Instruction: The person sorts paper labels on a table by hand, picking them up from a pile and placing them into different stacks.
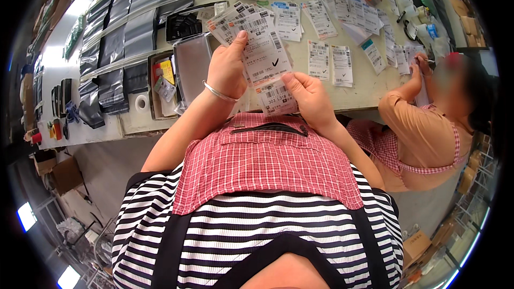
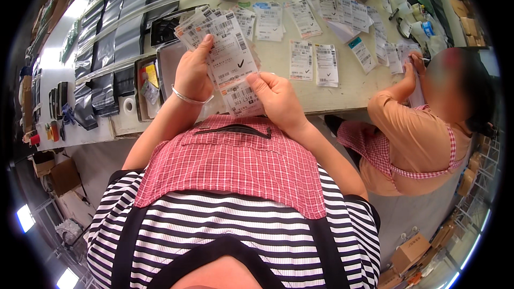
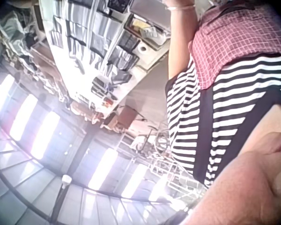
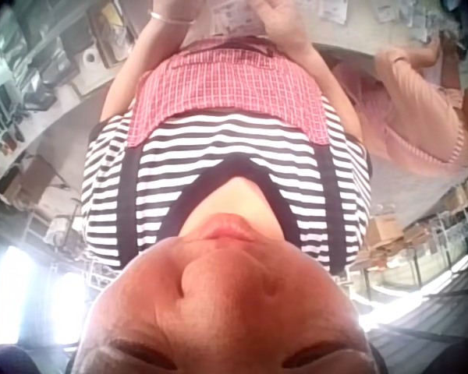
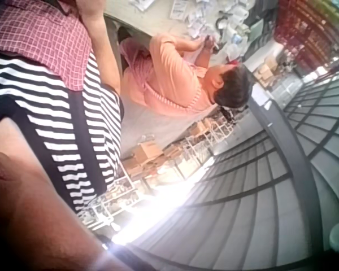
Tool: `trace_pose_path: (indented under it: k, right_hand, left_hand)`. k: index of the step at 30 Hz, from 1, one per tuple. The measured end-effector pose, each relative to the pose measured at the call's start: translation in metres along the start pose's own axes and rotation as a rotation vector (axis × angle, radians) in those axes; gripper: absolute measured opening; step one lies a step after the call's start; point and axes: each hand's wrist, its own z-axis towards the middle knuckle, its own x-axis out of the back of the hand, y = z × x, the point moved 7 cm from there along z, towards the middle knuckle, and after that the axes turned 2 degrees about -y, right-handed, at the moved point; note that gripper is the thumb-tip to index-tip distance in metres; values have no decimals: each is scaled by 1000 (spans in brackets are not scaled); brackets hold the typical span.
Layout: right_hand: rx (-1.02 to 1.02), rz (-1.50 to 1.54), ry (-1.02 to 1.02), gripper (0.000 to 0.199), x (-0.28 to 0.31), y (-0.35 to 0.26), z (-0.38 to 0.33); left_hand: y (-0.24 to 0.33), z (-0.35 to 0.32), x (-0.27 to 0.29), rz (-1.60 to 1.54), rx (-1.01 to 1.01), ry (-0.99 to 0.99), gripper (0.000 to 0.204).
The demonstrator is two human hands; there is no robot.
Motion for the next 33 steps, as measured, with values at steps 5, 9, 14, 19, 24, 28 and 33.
trace_pose_path:
  k: [5, 9, 14, 19, 24, 28, 33]
  right_hand:
    - [22, 22, 49, 38, -3, -2, 2]
    - [55, -9, 83, 38, -1, 0, 2]
    - [87, -19, 274, 37, 20, -2, -3]
    - [134, -59, 396, 34, 34, -23, 17]
    - [149, -323, 363, 31, 46, -23, 47]
    - [173, -428, 406, 32, 39, -33, 49]
    - [120, -452, 377, 33, 33, -35, 49]
  left_hand:
    - [0, 3, 5, -28, -46, -23, 31]
    - [-2, 3, 10, -56, -60, 17, 32]
    - [21, 7, 20, -81, -67, 147, 33]
    - [5, 4, 21, 363, 47, -26, 41]
    - [-23, -7, 8, 464, 194, -197, 45]
    - [-25, -9, 0, 555, 97, -218, 46]
    - [-26, -9, -2, 581, 44, -149, 45]
